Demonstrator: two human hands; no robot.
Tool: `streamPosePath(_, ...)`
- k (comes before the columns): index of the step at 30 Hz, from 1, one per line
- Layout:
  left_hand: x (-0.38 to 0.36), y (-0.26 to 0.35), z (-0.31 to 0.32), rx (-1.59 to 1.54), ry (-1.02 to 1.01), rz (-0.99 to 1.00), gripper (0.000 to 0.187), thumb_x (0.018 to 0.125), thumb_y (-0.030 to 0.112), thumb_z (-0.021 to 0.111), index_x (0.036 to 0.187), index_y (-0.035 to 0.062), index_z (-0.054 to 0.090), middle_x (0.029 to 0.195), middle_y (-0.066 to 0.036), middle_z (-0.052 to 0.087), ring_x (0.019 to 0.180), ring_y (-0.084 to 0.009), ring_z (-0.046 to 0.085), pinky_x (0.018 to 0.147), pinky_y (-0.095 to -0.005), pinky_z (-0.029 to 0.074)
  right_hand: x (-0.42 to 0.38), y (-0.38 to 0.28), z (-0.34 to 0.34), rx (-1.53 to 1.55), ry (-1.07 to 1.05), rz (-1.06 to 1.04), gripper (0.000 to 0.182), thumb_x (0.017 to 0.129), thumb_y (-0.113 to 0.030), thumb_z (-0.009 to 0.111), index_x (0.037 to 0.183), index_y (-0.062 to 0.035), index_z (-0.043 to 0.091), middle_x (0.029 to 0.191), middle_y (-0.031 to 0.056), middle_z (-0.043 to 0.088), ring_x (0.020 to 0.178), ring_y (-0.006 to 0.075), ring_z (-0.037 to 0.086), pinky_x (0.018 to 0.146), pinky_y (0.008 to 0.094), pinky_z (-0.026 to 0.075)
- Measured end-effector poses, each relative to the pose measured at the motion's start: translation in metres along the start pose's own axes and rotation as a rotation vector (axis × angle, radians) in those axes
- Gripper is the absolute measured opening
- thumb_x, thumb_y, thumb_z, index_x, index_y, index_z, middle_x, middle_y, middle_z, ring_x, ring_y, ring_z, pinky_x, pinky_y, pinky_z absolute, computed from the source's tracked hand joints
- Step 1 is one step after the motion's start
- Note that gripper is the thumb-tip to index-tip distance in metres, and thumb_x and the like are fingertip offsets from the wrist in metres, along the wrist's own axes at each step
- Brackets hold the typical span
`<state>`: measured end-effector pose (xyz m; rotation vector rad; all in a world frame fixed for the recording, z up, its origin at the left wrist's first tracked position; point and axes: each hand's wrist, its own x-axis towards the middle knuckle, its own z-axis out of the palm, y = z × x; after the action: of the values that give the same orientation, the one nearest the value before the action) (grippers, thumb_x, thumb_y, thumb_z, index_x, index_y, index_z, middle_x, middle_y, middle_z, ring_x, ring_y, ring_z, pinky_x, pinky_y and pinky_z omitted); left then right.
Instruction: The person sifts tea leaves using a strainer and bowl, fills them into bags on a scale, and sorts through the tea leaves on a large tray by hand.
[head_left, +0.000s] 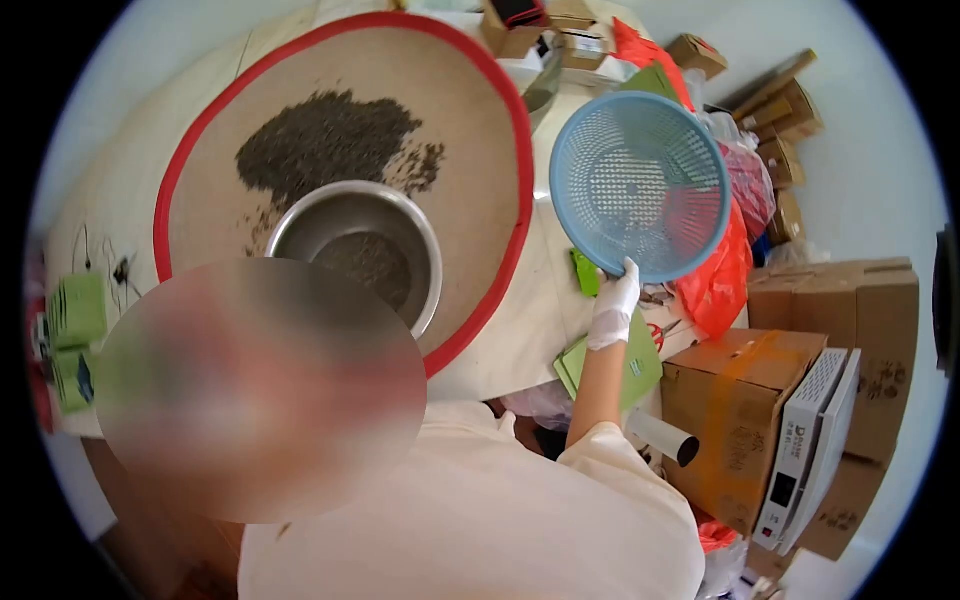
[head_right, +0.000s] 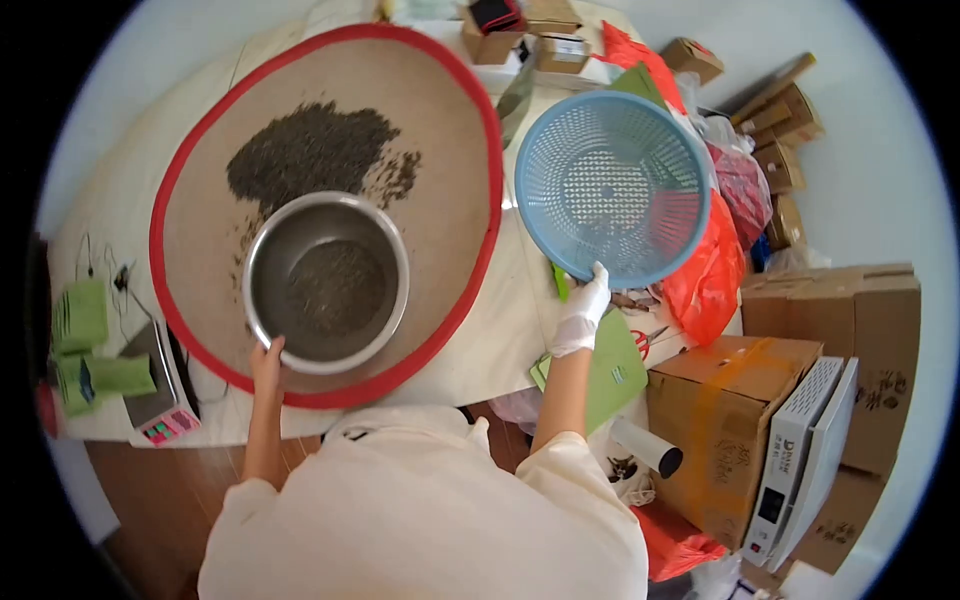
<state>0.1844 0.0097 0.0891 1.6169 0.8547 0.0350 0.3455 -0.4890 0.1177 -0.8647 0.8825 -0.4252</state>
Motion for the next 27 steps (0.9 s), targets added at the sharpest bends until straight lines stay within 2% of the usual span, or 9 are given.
streamPosePath(4,-0.023,0.071,0.015,-0.158,-0.01,-0.043,0.02,0.088,0.018,0.06,0.097,0.0011,0.059,0.084,-0.002,0.061,0.07,-0.0101,0.058,0.059,-0.0232,0.046,0.067,0.012,0.015,-0.003,-0.068,0.078,0.028,0.087,-0.02,0.056,0.112,-0.0079,0.053,0.11,0.0049,0.058,0.1,0.022,0.055,0.085,0.0419,0.046)
streamPosePath(5,-0.022,0.086,0.024,-0.139,-0.012,-0.021,0.02,0.088,0.018,0.06,0.097,0.0011,0.059,0.084,-0.002,0.061,0.07,-0.0101,0.058,0.059,-0.0232,0.046,0.089,0.021,0.018,0.028,-0.113,0.093,0.037,0.088,-0.021,0.055,0.121,-0.0048,0.048,0.119,0.0098,0.053,0.099,0.0239,0.056,0.076,0.0409,0.052)
streamPosePath(7,-0.017,0.116,0.041,-0.062,-0.098,-0.021,0.021,0.089,0.02,0.059,0.1,0.0017,0.057,0.088,-0.004,0.062,0.07,-0.0113,0.06,0.058,-0.0233,0.048,0.125,0.04,0.026,0.043,-0.109,0.177,0.038,0.088,-0.021,0.055,0.122,-0.0045,0.047,0.12,0.0109,0.052,0.101,0.0253,0.056,0.077,0.0421,0.052)
streamPosePath(12,-0.016,0.211,0.159,-0.114,-0.361,0.044,0.025,0.089,0.018,0.06,0.107,0.0005,0.057,0.097,-0.004,0.061,0.086,-0.0123,0.059,0.075,-0.0279,0.048,0.141,0.053,0.037,0.072,-0.166,0.263,0.05,0.091,-0.028,0.051,0.132,-0.0026,0.038,0.122,0.0151,0.05,0.094,0.0297,0.059,0.077,0.0451,0.053)
streamPosePath(18,0.001,0.252,0.337,-0.047,-0.665,0.097,0.025,0.09,0.023,0.06,0.105,0.0031,0.056,0.095,-0.004,0.059,0.087,-0.0134,0.057,0.079,-0.0315,0.047,0.072,0.054,-0.033,-0.18,-0.07,0.039,0.061,0.092,-0.035,0.054,0.141,-0.0065,0.033,0.133,0.015,0.046,0.09,0.0255,0.061,0.071,0.0366,0.051)
streamPosePath(20,0.002,0.251,0.392,-0.046,-0.729,0.112,0.023,0.089,0.022,0.059,0.103,0.0042,0.055,0.096,-0.004,0.059,0.089,-0.0137,0.057,0.077,-0.0309,0.047,0.046,0.058,-0.075,-0.354,-0.083,-0.257,0.065,0.091,-0.029,0.055,0.144,-0.0034,0.026,0.132,0.0157,0.047,0.106,0.0266,0.056,0.087,0.0368,0.047)
streamPosePath(21,0.014,0.242,0.42,-0.051,-0.739,0.115,0.021,0.089,0.021,0.059,0.102,0.0043,0.055,0.096,-0.005,0.059,0.089,-0.0143,0.057,0.076,-0.0313,0.048,0.032,0.055,-0.096,-0.351,-0.037,-0.248,0.065,0.091,-0.029,0.055,0.144,-0.0034,0.026,0.132,0.0157,0.047,0.106,0.0266,0.056,0.087,0.0368,0.047)
streamPosePath(23,0.028,0.22,0.465,-0.063,-0.785,0.112,0.019,0.089,0.019,0.058,0.099,0.0036,0.055,0.097,-0.006,0.059,0.089,-0.0158,0.058,0.075,-0.0325,0.051,-0.001,0.046,-0.136,-1.03,0.125,-0.562,0.073,0.085,-0.03,0.061,0.144,-0.0045,0.026,0.137,0.02,0.042,0.122,0.0334,0.045,0.101,0.043,0.036)
streamPosePath(27,0.055,0.178,0.511,-0.006,-0.837,0.069,0.018,0.088,0.012,0.056,0.098,-0.0026,0.052,0.098,-0.01,0.058,0.088,-0.0208,0.06,0.077,-0.0345,0.057,-0.045,0.046,-0.188,-1.602,0.187,-0.444,0.095,0.07,-0.04,0.072,0.144,-0.0043,0.025,0.145,0.026,0.026,0.134,0.0413,0.026,0.109,0.0504,0.02)
